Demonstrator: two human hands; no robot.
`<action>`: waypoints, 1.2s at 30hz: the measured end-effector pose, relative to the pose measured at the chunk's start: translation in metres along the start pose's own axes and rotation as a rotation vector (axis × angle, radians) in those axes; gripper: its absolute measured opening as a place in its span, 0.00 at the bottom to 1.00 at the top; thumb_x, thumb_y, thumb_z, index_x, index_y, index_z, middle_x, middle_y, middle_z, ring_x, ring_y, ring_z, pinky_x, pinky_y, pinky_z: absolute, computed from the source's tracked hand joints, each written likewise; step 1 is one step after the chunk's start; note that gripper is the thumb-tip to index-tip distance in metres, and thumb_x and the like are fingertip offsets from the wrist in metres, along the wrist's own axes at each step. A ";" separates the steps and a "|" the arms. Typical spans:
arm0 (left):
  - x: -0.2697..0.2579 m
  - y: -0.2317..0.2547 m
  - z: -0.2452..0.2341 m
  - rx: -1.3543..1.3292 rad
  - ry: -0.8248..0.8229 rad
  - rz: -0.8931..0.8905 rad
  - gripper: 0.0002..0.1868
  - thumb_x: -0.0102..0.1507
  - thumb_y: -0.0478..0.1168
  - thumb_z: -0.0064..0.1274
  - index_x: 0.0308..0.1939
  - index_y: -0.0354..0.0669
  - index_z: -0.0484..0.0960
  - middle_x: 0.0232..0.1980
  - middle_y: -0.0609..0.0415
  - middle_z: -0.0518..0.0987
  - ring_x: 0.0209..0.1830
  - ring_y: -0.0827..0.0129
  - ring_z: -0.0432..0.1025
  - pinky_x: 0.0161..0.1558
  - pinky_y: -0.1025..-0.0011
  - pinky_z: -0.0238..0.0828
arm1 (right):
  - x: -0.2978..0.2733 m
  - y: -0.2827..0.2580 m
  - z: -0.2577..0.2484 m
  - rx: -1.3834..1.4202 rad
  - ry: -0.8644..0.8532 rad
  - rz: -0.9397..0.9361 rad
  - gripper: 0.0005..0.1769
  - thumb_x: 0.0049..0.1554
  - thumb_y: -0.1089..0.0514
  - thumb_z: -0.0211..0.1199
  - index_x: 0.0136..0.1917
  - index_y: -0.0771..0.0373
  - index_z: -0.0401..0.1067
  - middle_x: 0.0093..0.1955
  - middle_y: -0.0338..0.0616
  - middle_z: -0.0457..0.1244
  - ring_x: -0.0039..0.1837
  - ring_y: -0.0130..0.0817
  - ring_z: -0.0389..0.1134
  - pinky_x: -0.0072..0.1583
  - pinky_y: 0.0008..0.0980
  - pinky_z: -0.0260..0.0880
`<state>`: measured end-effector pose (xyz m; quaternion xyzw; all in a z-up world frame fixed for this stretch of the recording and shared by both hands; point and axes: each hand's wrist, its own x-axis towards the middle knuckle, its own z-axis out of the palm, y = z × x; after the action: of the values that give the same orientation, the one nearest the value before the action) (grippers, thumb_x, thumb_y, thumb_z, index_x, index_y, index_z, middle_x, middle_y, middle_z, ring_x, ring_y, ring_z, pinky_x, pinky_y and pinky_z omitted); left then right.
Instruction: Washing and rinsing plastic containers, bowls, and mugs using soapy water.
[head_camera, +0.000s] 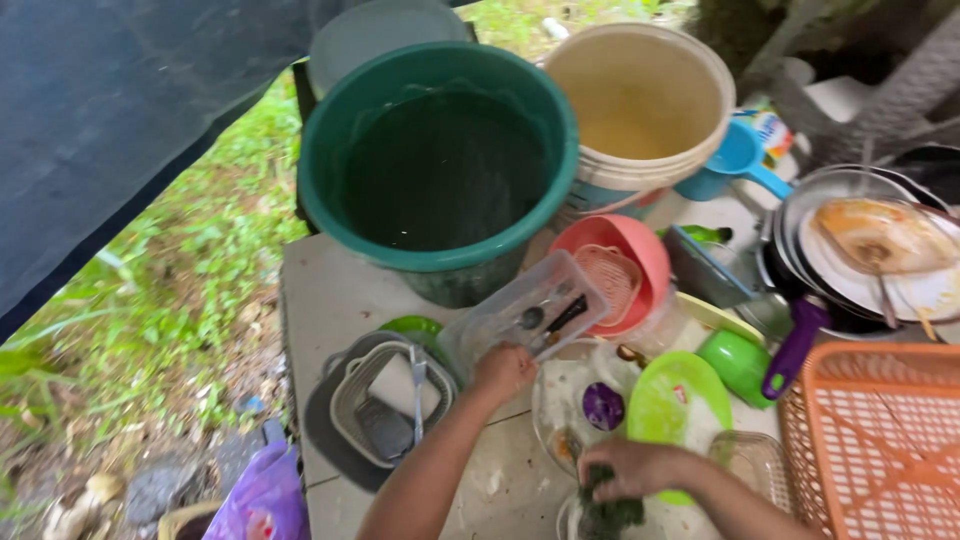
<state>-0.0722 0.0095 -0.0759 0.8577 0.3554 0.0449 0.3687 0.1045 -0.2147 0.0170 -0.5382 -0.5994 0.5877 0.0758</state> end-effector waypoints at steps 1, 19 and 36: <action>-0.006 0.026 0.006 -0.004 -0.023 -0.010 0.14 0.61 0.51 0.59 0.33 0.44 0.84 0.40 0.45 0.83 0.42 0.50 0.78 0.47 0.54 0.74 | -0.005 0.004 0.014 -0.135 -0.071 -0.005 0.18 0.55 0.49 0.68 0.56 0.56 0.72 0.56 0.45 0.67 0.62 0.40 0.67 0.64 0.37 0.65; 0.020 0.001 0.018 0.311 -0.420 -0.081 0.30 0.67 0.62 0.49 0.47 0.34 0.83 0.50 0.35 0.81 0.53 0.43 0.75 0.56 0.52 0.72 | 0.139 0.050 0.121 -0.044 0.869 0.175 0.25 0.51 0.67 0.58 0.63 0.64 0.66 0.53 0.60 0.64 0.50 0.60 0.69 0.51 0.48 0.72; 0.015 0.091 0.025 0.034 -0.004 0.367 0.15 0.61 0.43 0.55 0.50 0.41 0.83 0.53 0.42 0.81 0.56 0.47 0.73 0.59 0.56 0.69 | -0.289 0.125 -0.010 -0.030 0.545 0.774 0.17 0.60 0.52 0.57 0.42 0.68 0.77 0.37 0.54 0.69 0.39 0.44 0.72 0.46 0.42 0.72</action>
<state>0.0003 -0.0392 -0.0362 0.9143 0.1929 0.1036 0.3406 0.2994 -0.4547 0.0788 -0.8577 -0.3213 0.4014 -0.0021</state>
